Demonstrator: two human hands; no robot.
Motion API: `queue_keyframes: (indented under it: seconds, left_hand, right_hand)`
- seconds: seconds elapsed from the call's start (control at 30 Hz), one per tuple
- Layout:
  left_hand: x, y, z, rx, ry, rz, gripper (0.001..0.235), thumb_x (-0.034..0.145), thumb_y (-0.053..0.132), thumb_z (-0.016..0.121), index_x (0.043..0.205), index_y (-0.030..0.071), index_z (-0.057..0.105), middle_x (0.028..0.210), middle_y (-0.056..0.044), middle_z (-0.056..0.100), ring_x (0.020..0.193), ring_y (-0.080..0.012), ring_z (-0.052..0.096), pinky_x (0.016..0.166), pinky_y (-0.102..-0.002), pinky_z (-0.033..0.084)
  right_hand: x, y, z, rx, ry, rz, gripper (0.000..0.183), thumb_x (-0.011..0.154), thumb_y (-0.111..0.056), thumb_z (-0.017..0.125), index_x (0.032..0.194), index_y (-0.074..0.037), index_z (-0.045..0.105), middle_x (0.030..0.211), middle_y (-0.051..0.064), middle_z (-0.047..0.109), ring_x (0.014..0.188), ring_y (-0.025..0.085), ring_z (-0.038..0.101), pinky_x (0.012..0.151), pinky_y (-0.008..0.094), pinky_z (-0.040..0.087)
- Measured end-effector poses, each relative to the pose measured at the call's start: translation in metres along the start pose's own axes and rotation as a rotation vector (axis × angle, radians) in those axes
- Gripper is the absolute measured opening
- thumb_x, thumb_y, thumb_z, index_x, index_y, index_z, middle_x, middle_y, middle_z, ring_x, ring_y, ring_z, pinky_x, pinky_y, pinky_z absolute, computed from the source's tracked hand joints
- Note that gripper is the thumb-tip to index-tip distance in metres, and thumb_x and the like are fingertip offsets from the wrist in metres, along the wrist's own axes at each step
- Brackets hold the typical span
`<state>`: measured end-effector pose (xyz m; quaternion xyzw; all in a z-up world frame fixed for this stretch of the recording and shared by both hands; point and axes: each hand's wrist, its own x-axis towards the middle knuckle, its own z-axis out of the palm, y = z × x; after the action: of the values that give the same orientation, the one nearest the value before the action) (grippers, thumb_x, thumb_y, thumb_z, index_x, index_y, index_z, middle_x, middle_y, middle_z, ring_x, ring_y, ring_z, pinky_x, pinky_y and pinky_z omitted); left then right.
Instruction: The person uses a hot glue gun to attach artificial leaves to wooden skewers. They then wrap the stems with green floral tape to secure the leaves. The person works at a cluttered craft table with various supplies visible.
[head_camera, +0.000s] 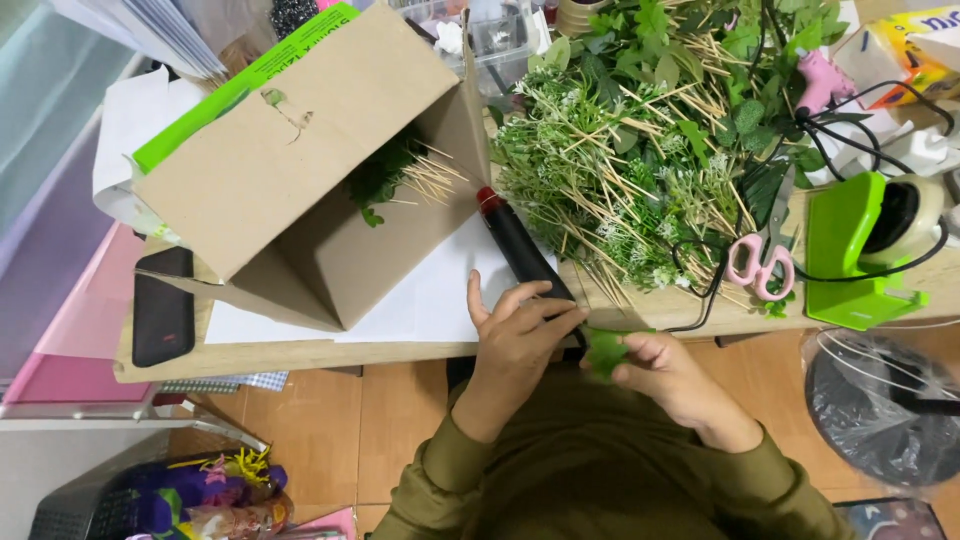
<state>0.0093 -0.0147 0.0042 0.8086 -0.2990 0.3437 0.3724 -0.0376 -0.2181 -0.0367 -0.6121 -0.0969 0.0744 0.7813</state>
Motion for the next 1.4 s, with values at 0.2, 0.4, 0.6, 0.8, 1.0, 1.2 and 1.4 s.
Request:
queue_keyframes:
  seconds: [0.2, 0.4, 0.6, 0.8, 1.0, 1.2, 1.4]
  left_hand:
    - [-0.004, 0.000, 0.004, -0.033, 0.002, -0.039, 0.013, 0.094, 0.016, 0.071, 0.100, 0.024, 0.079, 0.092, 0.007, 0.073, 0.110, -0.0186, 0.066, 0.120, -0.067, 0.000]
    - [-0.008, -0.006, 0.000, -0.009, -0.061, 0.038, 0.018, 0.098, 0.009, 0.070, 0.108, 0.023, 0.070, 0.098, 0.006, 0.072, 0.110, -0.0296, 0.067, 0.117, -0.068, 0.004]
    - [-0.009, -0.004, 0.004, -0.047, -0.048, -0.001, 0.014, 0.097, 0.011, 0.070, 0.104, 0.022, 0.074, 0.097, 0.008, 0.072, 0.110, -0.0266, 0.067, 0.118, -0.065, 0.003]
    - [-0.021, -0.004, 0.010, -0.094, -0.108, -0.054, 0.041, 0.096, 0.015, 0.074, 0.133, 0.013, 0.055, 0.121, -0.001, 0.071, 0.110, -0.0208, 0.067, 0.123, -0.060, 0.015]
    - [-0.038, 0.005, 0.033, 0.198, 0.197, 0.167, 0.053, 0.083, 0.020, 0.086, 0.130, 0.034, 0.066, 0.148, -0.014, 0.043, 0.139, -0.0430, 0.040, 0.114, -0.073, 0.018]
    - [0.000, 0.029, 0.001, 0.077, 0.236, 0.205, 0.027, 0.094, 0.047, 0.066, 0.110, 0.029, 0.078, 0.133, -0.005, 0.064, 0.129, -0.0262, 0.057, 0.116, -0.054, 0.039]
    - [-0.002, 0.029, 0.015, 0.154, 0.368, 0.124, 0.017, 0.095, 0.023, 0.073, 0.100, 0.038, 0.080, 0.126, 0.001, 0.069, 0.132, -0.0314, 0.052, 0.121, -0.057, -0.013]
  right_hand:
    - [-0.001, 0.047, -0.019, 0.045, 0.073, 0.053, 0.021, 0.084, 0.003, 0.072, 0.102, 0.009, 0.079, 0.092, 0.017, 0.082, 0.084, 0.021, 0.072, 0.077, 0.037, 0.058]
    - [0.000, 0.036, -0.029, -0.009, -0.035, 0.148, 0.012, 0.081, 0.003, 0.072, 0.089, 0.005, 0.080, 0.088, 0.016, 0.083, 0.082, 0.026, 0.078, 0.086, 0.040, 0.060]
    - [0.002, 0.035, -0.023, 0.183, 0.045, 0.079, 0.016, 0.085, 0.004, 0.072, 0.100, 0.006, 0.077, 0.088, 0.015, 0.076, 0.079, 0.024, 0.071, 0.079, 0.037, 0.060]
    - [0.004, 0.035, -0.023, 0.302, 0.089, 0.075, 0.009, 0.084, -0.001, 0.075, 0.090, 0.003, 0.078, 0.080, 0.016, 0.076, 0.072, 0.024, 0.070, 0.072, 0.035, 0.057]
    - [0.005, 0.013, 0.001, 0.307, 0.155, -0.007, 0.010, 0.086, 0.001, 0.069, 0.089, 0.008, 0.076, 0.073, 0.019, 0.073, 0.068, 0.023, 0.069, 0.066, 0.034, 0.054]
    - [0.001, 0.014, 0.004, 0.276, 0.108, -0.052, 0.008, 0.083, 0.006, 0.070, 0.086, 0.012, 0.075, 0.069, 0.024, 0.072, 0.064, 0.027, 0.068, 0.061, 0.036, 0.056]
    - [-0.002, 0.011, -0.003, 0.245, 0.001, -0.173, 0.035, 0.082, -0.020, 0.078, 0.093, 0.013, 0.074, 0.082, 0.020, 0.075, 0.070, 0.019, 0.065, 0.070, 0.038, 0.058]
